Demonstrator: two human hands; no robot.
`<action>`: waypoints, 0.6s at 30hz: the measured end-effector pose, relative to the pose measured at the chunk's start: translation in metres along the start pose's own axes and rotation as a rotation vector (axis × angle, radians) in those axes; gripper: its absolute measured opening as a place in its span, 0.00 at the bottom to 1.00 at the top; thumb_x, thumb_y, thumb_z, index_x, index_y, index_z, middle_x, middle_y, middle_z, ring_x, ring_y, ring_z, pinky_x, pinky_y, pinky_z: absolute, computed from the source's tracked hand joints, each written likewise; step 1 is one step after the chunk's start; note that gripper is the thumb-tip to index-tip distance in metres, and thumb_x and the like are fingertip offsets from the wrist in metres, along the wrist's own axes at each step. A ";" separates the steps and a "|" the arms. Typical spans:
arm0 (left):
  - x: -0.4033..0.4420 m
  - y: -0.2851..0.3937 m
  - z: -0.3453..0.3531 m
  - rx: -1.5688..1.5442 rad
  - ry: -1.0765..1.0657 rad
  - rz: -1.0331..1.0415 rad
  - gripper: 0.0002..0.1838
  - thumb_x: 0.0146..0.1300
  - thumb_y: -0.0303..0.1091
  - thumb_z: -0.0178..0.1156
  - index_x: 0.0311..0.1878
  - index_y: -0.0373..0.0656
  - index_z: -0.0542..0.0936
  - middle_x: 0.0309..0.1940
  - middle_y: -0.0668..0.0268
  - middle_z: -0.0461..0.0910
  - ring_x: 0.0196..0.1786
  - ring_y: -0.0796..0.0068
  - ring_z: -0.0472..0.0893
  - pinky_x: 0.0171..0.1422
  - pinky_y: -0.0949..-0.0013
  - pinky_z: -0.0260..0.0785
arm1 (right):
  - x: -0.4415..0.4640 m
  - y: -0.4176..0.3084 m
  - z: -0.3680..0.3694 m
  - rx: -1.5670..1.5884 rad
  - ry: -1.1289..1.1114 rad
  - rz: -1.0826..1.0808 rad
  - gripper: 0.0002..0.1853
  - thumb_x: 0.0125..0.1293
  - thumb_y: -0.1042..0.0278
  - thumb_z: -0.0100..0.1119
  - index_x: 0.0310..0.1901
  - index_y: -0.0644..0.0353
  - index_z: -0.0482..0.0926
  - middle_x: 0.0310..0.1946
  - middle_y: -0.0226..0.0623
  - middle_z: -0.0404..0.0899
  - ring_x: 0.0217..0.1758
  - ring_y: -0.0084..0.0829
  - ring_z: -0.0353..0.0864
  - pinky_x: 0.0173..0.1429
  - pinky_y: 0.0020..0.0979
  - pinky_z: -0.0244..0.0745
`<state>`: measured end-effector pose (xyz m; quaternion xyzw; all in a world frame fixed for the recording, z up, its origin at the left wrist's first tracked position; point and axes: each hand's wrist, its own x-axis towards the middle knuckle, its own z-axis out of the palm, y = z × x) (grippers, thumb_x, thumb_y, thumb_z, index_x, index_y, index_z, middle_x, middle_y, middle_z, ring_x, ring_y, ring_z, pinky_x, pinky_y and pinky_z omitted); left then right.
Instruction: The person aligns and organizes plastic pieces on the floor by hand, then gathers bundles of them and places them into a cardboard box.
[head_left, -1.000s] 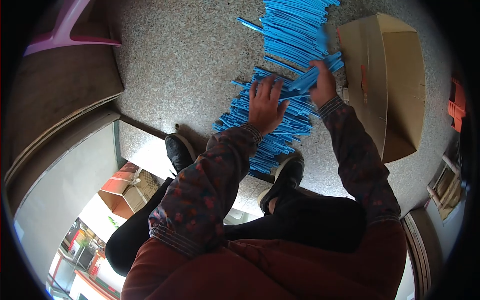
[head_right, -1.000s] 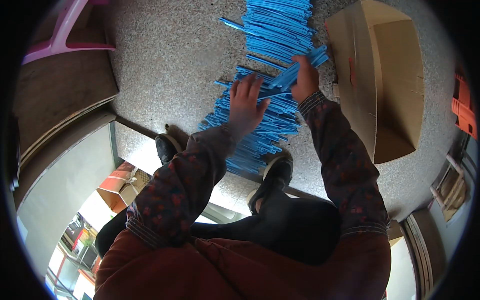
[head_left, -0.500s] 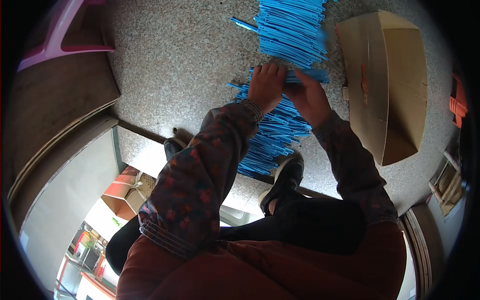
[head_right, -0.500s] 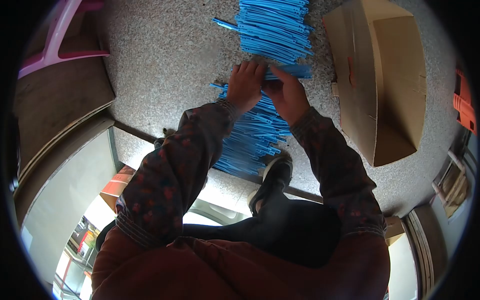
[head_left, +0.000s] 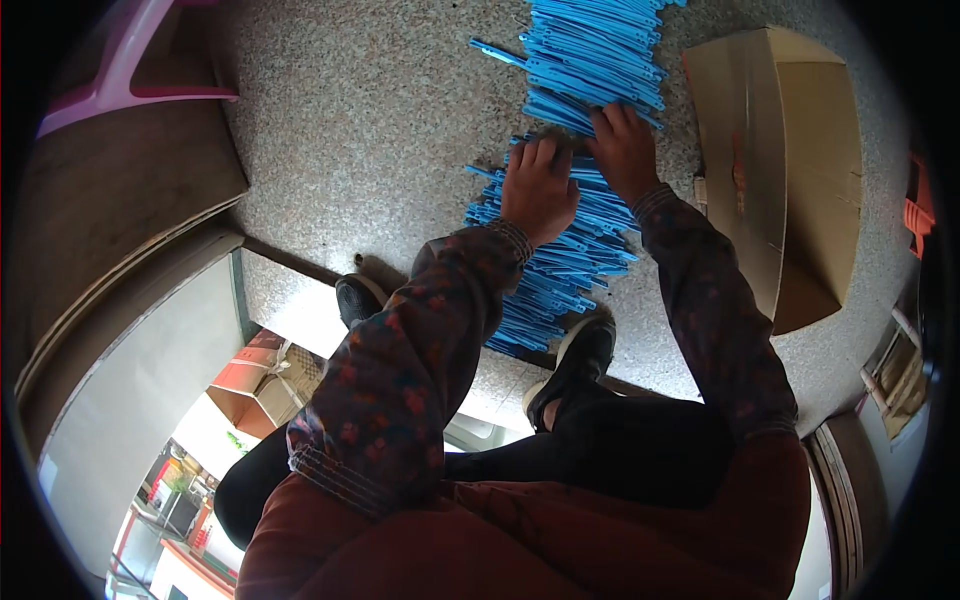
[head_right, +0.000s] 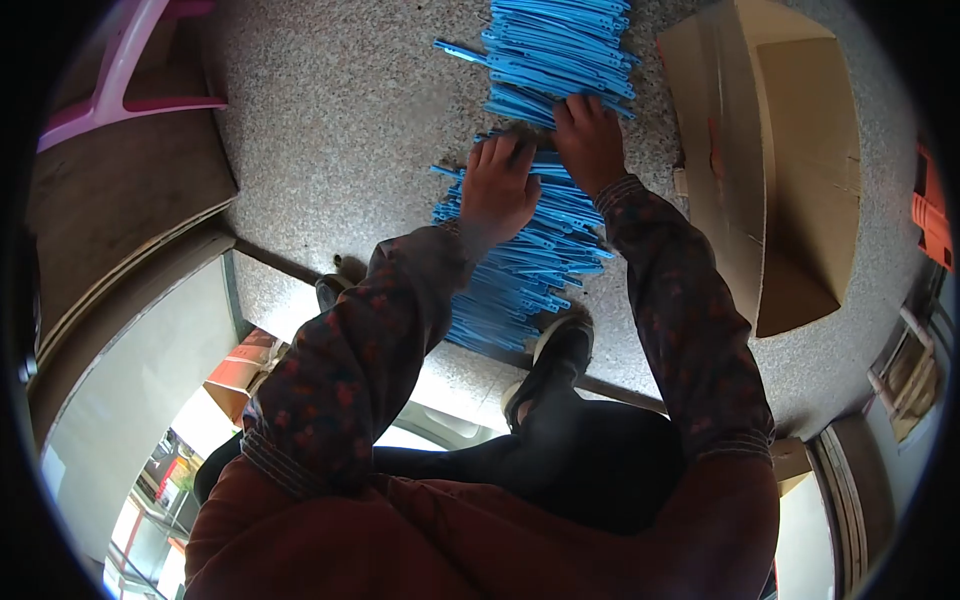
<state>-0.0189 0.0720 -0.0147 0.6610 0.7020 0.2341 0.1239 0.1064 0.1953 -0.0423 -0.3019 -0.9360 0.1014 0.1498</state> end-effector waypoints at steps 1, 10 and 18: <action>-0.003 0.002 0.001 0.004 -0.005 -0.011 0.25 0.50 0.36 0.63 0.51 0.35 0.73 0.46 0.56 0.69 0.53 0.55 0.69 0.64 0.50 0.59 | -0.004 0.000 -0.001 0.008 -0.002 -0.004 0.16 0.50 0.69 0.66 0.41 0.60 0.74 0.37 0.36 0.69 0.44 0.40 0.72 0.42 0.40 0.70; -0.016 0.005 0.002 -0.004 -0.058 -0.052 0.33 0.55 0.42 0.65 0.60 0.35 0.66 0.55 0.55 0.65 0.63 0.54 0.65 0.72 0.45 0.51 | 0.010 0.013 -0.013 0.244 -0.228 0.197 0.19 0.55 0.66 0.62 0.47 0.65 0.74 0.41 0.47 0.77 0.45 0.50 0.77 0.48 0.46 0.75; -0.017 0.005 0.002 0.007 -0.074 -0.055 0.33 0.55 0.41 0.65 0.61 0.35 0.65 0.56 0.55 0.65 0.64 0.54 0.64 0.72 0.46 0.51 | 0.011 0.036 -0.022 0.603 -0.337 0.283 0.25 0.61 0.62 0.62 0.58 0.65 0.73 0.35 0.46 0.81 0.35 0.36 0.80 0.39 0.38 0.73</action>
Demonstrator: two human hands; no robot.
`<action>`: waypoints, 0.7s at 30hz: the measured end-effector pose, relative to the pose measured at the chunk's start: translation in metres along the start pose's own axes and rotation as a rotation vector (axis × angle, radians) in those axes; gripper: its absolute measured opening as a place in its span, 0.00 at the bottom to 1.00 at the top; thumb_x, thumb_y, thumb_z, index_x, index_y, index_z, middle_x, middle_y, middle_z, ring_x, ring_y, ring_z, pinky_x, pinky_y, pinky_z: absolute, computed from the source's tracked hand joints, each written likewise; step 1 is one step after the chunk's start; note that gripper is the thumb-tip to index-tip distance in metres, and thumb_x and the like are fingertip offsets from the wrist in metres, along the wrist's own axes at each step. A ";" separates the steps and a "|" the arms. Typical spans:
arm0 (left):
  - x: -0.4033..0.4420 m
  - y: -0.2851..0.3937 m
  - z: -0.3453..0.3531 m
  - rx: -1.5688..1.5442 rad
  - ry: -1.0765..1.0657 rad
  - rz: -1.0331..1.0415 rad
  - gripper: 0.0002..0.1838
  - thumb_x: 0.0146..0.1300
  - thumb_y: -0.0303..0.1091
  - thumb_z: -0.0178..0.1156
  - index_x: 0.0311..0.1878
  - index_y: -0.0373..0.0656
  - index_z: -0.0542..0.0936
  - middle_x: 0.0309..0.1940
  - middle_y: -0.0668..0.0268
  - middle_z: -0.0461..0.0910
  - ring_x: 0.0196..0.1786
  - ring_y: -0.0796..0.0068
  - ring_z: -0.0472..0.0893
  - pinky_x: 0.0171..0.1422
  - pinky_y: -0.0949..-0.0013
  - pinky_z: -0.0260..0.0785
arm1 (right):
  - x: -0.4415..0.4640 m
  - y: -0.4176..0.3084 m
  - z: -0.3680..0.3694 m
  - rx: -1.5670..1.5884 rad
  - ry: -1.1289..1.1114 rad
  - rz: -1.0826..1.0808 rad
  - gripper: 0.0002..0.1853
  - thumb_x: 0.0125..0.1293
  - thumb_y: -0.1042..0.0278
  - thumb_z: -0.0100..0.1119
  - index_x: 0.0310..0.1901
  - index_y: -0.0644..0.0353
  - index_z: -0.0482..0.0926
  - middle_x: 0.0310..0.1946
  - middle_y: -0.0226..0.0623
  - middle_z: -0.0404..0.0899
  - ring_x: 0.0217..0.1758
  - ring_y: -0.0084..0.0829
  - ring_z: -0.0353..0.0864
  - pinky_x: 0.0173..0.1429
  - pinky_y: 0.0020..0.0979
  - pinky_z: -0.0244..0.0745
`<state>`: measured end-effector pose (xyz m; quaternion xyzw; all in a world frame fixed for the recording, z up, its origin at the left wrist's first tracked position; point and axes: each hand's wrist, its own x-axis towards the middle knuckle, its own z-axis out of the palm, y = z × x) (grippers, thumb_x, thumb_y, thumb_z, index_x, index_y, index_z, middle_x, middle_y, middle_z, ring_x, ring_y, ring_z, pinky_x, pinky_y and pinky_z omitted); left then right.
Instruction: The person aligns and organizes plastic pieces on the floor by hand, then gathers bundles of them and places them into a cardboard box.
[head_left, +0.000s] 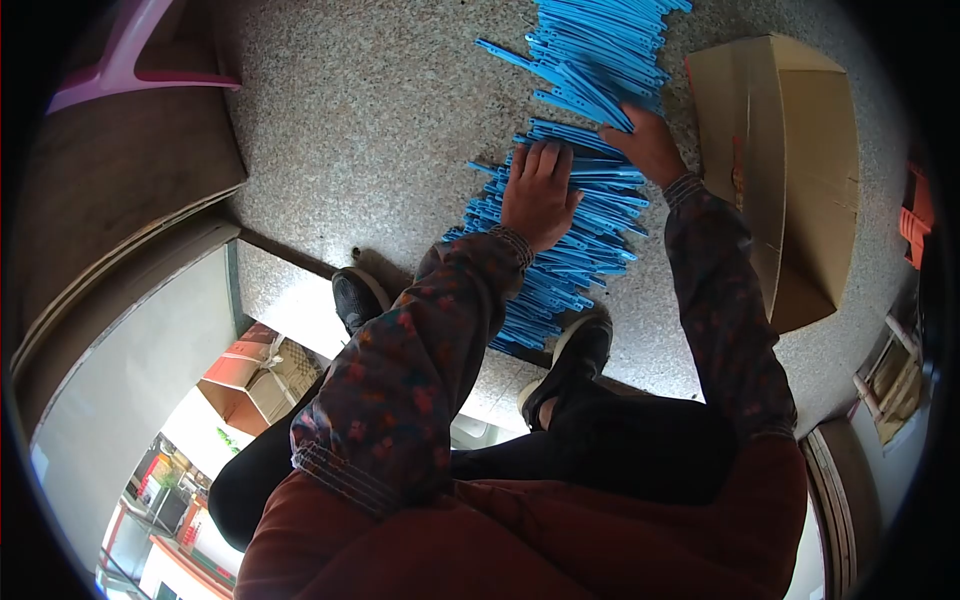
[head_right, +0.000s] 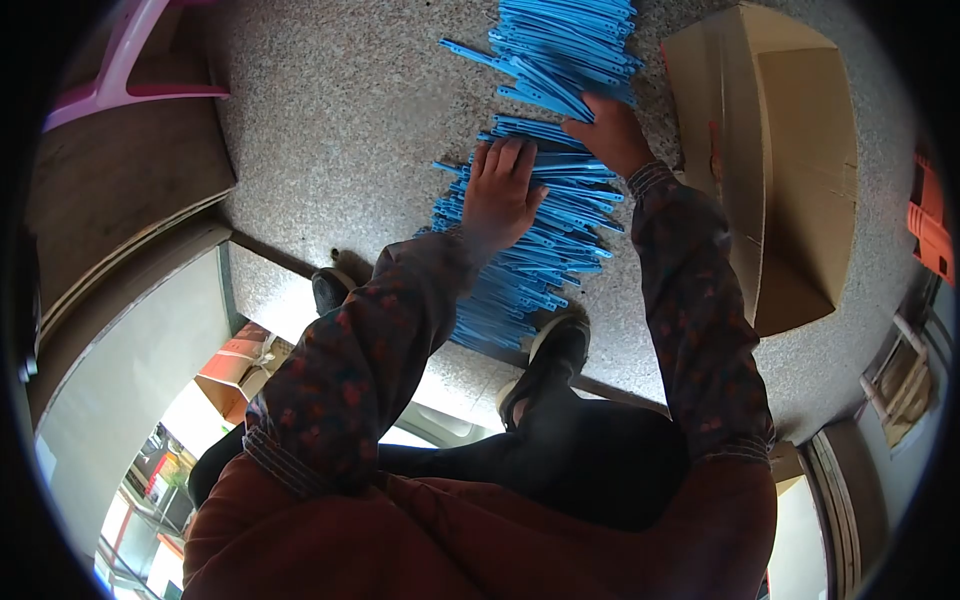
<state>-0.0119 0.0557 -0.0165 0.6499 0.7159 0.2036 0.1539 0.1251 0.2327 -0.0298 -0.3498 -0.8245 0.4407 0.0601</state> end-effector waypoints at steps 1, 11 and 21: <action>0.000 0.000 0.000 0.000 0.002 0.000 0.33 0.55 0.41 0.65 0.61 0.35 0.65 0.56 0.55 0.65 0.64 0.54 0.64 0.72 0.46 0.51 | -0.001 0.000 0.003 -0.110 0.033 -0.016 0.23 0.61 0.63 0.62 0.55 0.65 0.73 0.36 0.46 0.80 0.36 0.39 0.80 0.39 0.38 0.74; 0.000 0.000 0.000 -0.004 0.008 0.008 0.33 0.54 0.40 0.65 0.60 0.35 0.66 0.55 0.55 0.65 0.63 0.54 0.65 0.71 0.47 0.52 | -0.005 -0.007 0.032 -0.623 0.208 -0.304 0.11 0.57 0.76 0.57 0.42 0.60 0.74 0.38 0.40 0.73 0.37 0.43 0.80 0.34 0.41 0.76; -0.001 0.001 -0.002 -0.019 0.014 0.013 0.33 0.55 0.40 0.65 0.60 0.36 0.65 0.54 0.55 0.65 0.63 0.54 0.65 0.72 0.47 0.52 | -0.011 -0.013 0.031 -0.722 0.252 -0.371 0.09 0.59 0.75 0.54 0.41 0.58 0.71 0.34 0.37 0.71 0.32 0.38 0.80 0.29 0.37 0.76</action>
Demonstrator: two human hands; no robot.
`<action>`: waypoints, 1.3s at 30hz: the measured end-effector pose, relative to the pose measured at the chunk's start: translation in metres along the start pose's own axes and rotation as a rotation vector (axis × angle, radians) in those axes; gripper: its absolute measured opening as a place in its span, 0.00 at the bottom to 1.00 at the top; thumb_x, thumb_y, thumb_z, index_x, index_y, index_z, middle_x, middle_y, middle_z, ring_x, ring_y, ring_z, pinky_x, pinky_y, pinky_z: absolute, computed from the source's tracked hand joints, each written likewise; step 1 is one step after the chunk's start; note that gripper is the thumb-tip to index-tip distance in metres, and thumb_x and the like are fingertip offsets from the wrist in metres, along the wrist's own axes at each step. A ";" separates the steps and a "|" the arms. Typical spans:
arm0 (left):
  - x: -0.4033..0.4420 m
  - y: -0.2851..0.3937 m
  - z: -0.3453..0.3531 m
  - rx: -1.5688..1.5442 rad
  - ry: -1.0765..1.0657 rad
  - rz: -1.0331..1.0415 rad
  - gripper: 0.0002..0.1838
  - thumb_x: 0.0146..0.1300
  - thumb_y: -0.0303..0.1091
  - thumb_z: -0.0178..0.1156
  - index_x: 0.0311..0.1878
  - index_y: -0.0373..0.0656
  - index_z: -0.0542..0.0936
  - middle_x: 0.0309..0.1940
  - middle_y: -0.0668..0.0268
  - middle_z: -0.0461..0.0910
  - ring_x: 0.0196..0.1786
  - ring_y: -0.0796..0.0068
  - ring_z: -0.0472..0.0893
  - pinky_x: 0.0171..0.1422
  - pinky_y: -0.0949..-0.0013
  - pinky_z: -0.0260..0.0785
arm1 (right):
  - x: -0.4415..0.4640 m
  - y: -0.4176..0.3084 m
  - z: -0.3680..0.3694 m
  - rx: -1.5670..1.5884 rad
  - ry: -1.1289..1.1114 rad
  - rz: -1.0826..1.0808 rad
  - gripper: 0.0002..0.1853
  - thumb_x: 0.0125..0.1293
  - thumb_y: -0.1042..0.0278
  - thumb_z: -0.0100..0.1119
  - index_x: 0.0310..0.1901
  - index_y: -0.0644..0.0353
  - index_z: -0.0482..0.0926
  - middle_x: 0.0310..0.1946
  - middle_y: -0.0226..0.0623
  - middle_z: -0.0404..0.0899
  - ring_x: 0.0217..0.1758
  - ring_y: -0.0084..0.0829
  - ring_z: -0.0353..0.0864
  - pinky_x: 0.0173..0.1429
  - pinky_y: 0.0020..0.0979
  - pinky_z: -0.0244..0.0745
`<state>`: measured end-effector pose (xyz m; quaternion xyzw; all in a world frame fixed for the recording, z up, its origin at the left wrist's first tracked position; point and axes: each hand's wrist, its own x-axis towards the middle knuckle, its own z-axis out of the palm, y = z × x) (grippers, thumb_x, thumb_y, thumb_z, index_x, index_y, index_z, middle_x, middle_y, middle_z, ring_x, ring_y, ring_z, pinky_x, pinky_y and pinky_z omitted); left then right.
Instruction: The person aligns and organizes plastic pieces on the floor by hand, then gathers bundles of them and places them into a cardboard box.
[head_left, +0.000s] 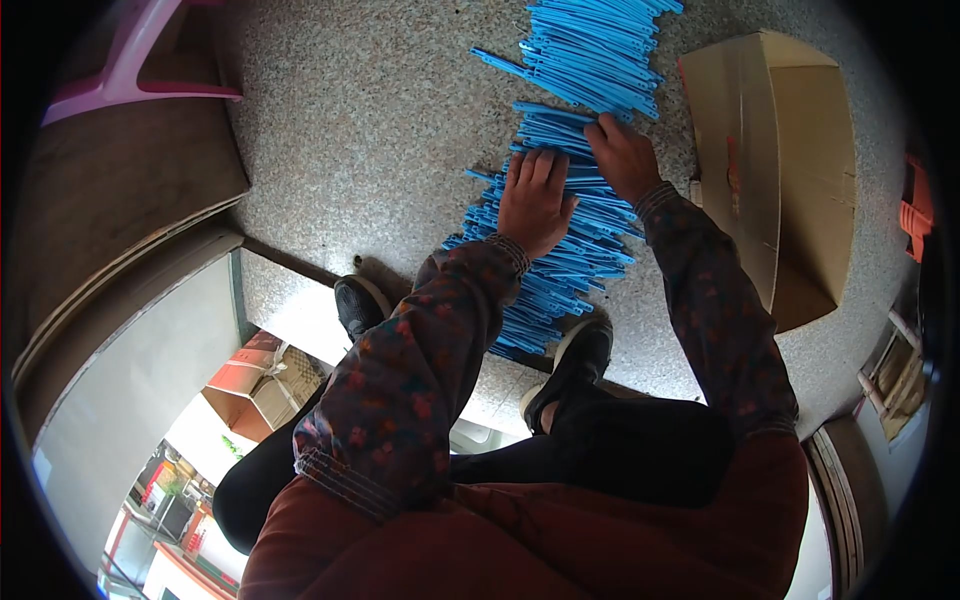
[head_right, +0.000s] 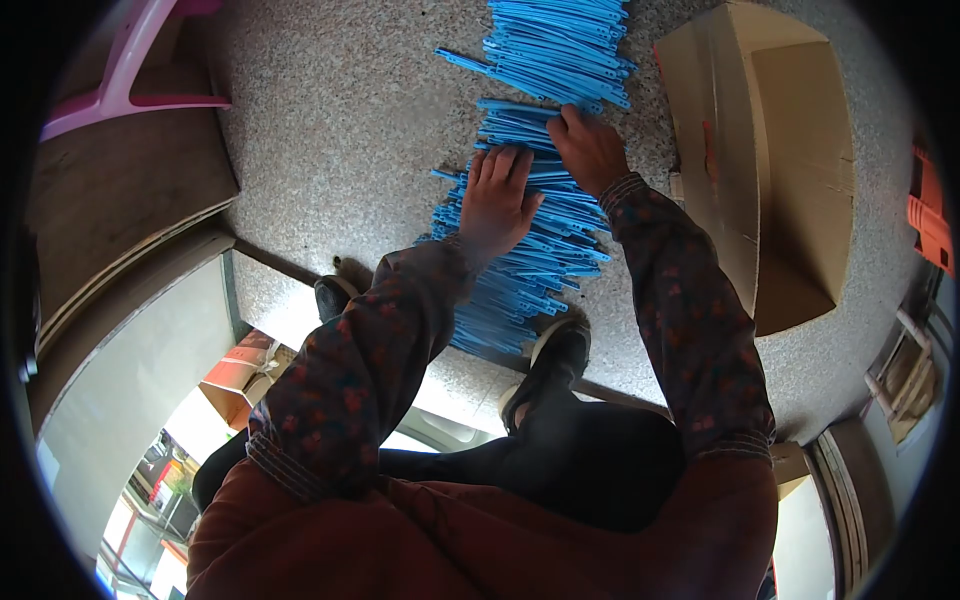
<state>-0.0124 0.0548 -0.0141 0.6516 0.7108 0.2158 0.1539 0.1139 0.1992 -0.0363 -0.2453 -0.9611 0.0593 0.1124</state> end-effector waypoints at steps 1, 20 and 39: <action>0.000 0.000 0.000 -0.005 -0.003 0.000 0.33 0.55 0.39 0.65 0.60 0.36 0.65 0.55 0.55 0.65 0.63 0.54 0.65 0.72 0.47 0.52 | 0.001 -0.001 -0.001 -0.011 0.009 -0.010 0.08 0.59 0.75 0.54 0.41 0.59 0.71 0.34 0.37 0.71 0.31 0.38 0.80 0.28 0.36 0.76; 0.015 0.010 -0.015 -0.113 0.193 -0.071 0.31 0.54 0.38 0.67 0.57 0.35 0.68 0.52 0.59 0.71 0.58 0.59 0.71 0.68 0.46 0.57 | 0.017 0.009 -0.025 0.501 -0.118 0.250 0.13 0.54 0.63 0.64 0.34 0.66 0.79 0.25 0.45 0.79 0.29 0.42 0.80 0.37 0.41 0.76; 0.040 0.022 -0.042 -1.405 -0.126 -0.510 0.11 0.64 0.37 0.64 0.38 0.37 0.80 0.30 0.60 0.83 0.32 0.72 0.83 0.37 0.69 0.78 | 0.026 -0.004 -0.116 1.077 0.055 0.382 0.13 0.64 0.64 0.64 0.45 0.63 0.81 0.29 0.31 0.80 0.31 0.18 0.75 0.34 0.26 0.72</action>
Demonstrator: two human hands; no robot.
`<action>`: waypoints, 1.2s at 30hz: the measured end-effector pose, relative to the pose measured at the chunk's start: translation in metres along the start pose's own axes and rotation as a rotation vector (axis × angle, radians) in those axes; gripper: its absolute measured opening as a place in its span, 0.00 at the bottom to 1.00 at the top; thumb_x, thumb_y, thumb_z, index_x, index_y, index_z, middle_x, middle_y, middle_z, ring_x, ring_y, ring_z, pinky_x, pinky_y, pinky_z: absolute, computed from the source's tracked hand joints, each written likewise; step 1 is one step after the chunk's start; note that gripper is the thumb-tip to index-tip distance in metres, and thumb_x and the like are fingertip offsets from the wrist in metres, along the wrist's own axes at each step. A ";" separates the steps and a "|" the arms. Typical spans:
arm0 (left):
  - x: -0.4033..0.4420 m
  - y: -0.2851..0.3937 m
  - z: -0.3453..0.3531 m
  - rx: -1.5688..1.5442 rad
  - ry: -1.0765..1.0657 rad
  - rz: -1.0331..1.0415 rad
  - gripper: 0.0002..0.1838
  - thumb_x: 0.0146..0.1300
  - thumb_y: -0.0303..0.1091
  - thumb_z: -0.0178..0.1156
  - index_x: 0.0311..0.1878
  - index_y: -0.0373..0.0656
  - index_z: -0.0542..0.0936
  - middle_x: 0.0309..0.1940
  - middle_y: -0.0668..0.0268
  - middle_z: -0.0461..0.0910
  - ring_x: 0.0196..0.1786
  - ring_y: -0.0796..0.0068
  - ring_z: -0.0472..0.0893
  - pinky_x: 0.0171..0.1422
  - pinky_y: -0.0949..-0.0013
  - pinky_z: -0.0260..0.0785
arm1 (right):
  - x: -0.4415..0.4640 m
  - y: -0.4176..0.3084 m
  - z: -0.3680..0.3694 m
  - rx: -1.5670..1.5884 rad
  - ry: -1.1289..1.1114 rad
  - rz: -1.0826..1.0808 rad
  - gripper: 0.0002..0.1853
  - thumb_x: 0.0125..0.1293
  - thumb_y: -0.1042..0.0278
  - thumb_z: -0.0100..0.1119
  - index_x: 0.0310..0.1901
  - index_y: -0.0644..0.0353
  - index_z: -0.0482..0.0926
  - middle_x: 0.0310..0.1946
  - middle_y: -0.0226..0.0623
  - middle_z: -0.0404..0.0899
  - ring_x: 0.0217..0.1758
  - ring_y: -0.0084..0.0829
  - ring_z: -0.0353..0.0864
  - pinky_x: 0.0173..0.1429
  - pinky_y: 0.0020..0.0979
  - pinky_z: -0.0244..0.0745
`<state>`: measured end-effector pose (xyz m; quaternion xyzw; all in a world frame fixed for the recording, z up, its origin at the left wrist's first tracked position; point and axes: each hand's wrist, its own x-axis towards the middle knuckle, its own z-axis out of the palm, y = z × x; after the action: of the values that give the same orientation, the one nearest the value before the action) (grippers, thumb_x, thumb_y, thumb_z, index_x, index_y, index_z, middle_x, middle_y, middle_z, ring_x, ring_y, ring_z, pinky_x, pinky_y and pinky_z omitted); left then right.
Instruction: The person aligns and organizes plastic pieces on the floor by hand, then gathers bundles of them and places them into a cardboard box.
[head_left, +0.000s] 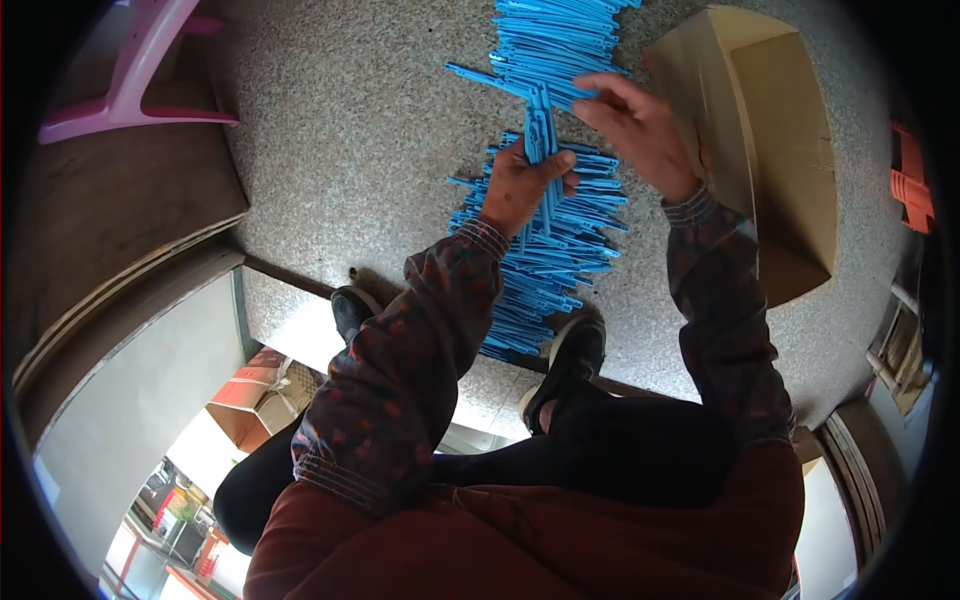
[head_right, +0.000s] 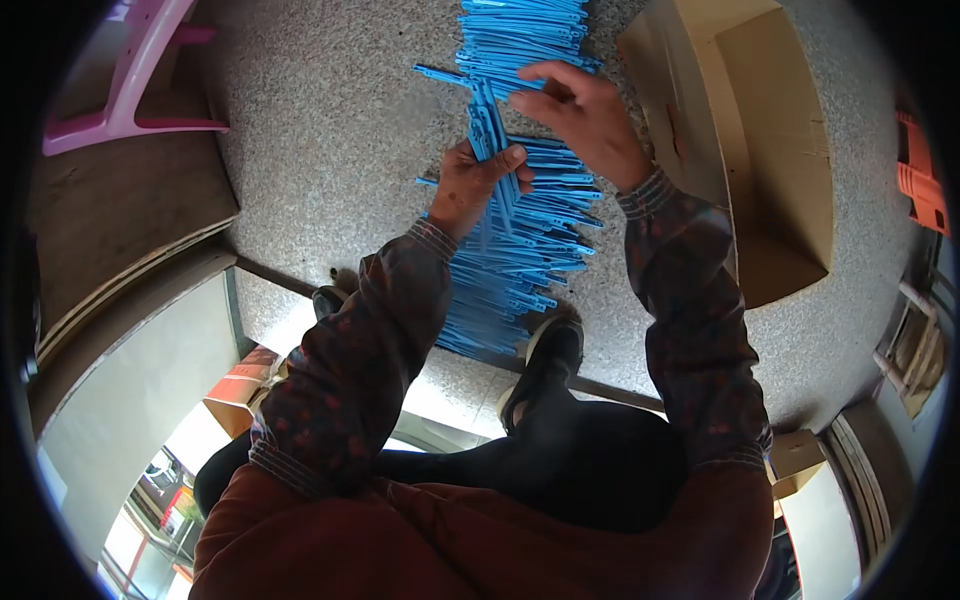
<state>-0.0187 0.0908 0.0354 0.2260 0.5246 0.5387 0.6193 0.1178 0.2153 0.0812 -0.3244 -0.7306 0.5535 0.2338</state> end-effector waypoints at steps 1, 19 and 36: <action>-0.005 -0.002 0.003 0.000 0.002 -0.013 0.11 0.64 0.36 0.64 0.38 0.37 0.80 0.29 0.61 0.83 0.32 0.72 0.83 0.36 0.69 0.78 | 0.006 -0.010 0.003 -0.021 -0.030 -0.009 0.13 0.64 0.63 0.64 0.45 0.63 0.82 0.29 0.31 0.80 0.31 0.19 0.76 0.34 0.26 0.73; -0.010 0.037 -0.064 -0.007 0.314 -0.021 0.12 0.62 0.41 0.65 0.30 0.43 0.78 0.17 0.71 0.72 0.18 0.77 0.72 0.23 0.70 0.68 | 0.012 -0.017 0.001 -0.733 -0.177 -0.396 0.05 0.61 0.71 0.59 0.32 0.64 0.78 0.30 0.40 0.77 0.33 0.41 0.77 0.39 0.39 0.74; 0.047 -0.046 0.008 1.500 -0.069 0.663 0.20 0.52 0.43 0.69 0.47 0.46 0.79 0.51 0.58 0.69 0.57 0.55 0.69 0.60 0.48 0.61 | -0.004 0.128 -0.026 -0.979 0.344 -0.151 0.08 0.58 0.75 0.54 0.41 0.60 0.76 0.36 0.51 0.78 0.30 0.50 0.81 0.33 0.46 0.78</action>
<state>0.0022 0.1211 -0.0199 0.7395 0.6321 0.1927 0.1282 0.1663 0.2521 -0.0340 -0.4285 -0.8760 0.0676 0.2107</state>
